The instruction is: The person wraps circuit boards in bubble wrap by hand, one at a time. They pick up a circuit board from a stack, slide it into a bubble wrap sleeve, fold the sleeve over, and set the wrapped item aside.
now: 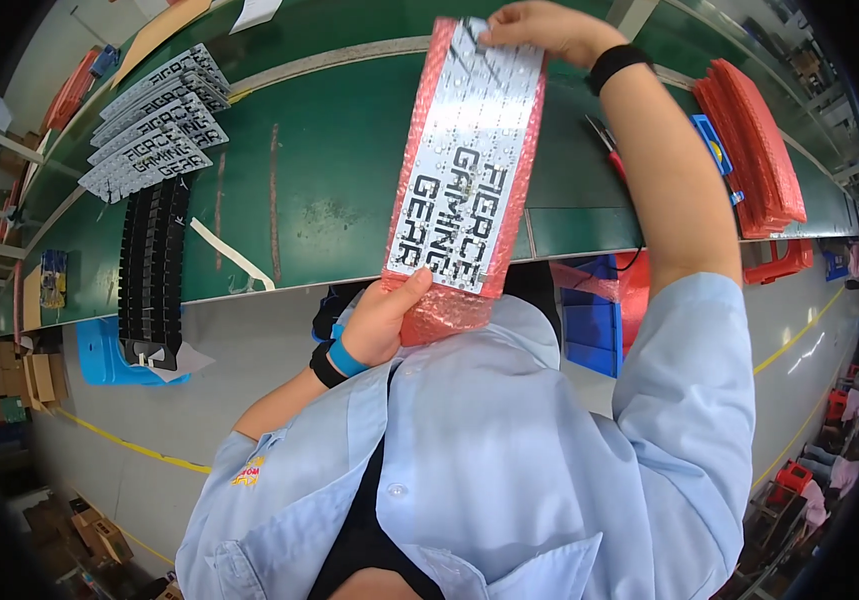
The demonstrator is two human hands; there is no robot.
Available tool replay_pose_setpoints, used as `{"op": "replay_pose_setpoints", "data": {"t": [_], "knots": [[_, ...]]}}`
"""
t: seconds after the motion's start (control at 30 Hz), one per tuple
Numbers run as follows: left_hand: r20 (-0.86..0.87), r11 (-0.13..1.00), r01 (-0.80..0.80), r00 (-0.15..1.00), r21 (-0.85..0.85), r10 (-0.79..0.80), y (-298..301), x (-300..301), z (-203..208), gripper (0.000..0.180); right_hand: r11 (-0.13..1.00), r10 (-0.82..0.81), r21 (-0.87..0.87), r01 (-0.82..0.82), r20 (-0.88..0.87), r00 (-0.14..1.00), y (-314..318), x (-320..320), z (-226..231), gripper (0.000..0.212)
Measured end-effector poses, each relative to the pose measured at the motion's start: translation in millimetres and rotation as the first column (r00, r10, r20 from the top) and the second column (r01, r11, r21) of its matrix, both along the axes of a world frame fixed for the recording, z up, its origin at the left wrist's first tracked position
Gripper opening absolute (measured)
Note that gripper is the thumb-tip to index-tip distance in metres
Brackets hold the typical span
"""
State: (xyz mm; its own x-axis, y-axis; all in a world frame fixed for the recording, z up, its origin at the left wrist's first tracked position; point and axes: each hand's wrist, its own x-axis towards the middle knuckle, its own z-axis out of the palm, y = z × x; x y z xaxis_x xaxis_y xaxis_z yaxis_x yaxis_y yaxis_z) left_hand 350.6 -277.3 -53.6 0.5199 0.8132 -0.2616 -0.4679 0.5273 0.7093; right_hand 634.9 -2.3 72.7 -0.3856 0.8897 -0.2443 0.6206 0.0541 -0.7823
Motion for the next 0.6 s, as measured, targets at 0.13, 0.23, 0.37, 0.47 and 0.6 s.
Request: {"op": "replay_pose_setpoints", "data": {"t": [0.13,0.23,0.37,0.47,0.6], "knots": [[-0.037,0.996,-0.049,0.998,0.081,0.052,-4.5,0.2,-4.2,0.039,0.991,0.115,-0.064,-0.116,-0.021,0.993,-50.9,-25.2,78.1,0.034],[-0.114,0.982,-0.052,0.991,0.183,0.073,-4.3,1.1,-5.6,0.036,0.976,0.191,0.094,-0.198,0.082,0.978,-112.9,-40.9,133.6,0.040],[-0.607,0.943,0.290,0.783,0.161,-0.137,6.7,-5.9,-39.8,0.030,0.912,0.057,0.394,-0.111,0.147,0.988,-163.0,-55.9,170.4,0.032],[-0.755,0.955,0.192,0.654,0.228,0.048,18.2,-5.0,-103.4,0.027,0.805,-0.024,0.587,-0.083,0.172,0.985,-173.9,-51.5,175.5,0.031],[-0.894,0.859,0.286,0.277,0.425,0.351,22.6,-10.4,-151.6,0.030,0.594,-0.132,0.802,-0.065,0.177,0.975,-179.8,-41.0,178.9,0.030]]}}
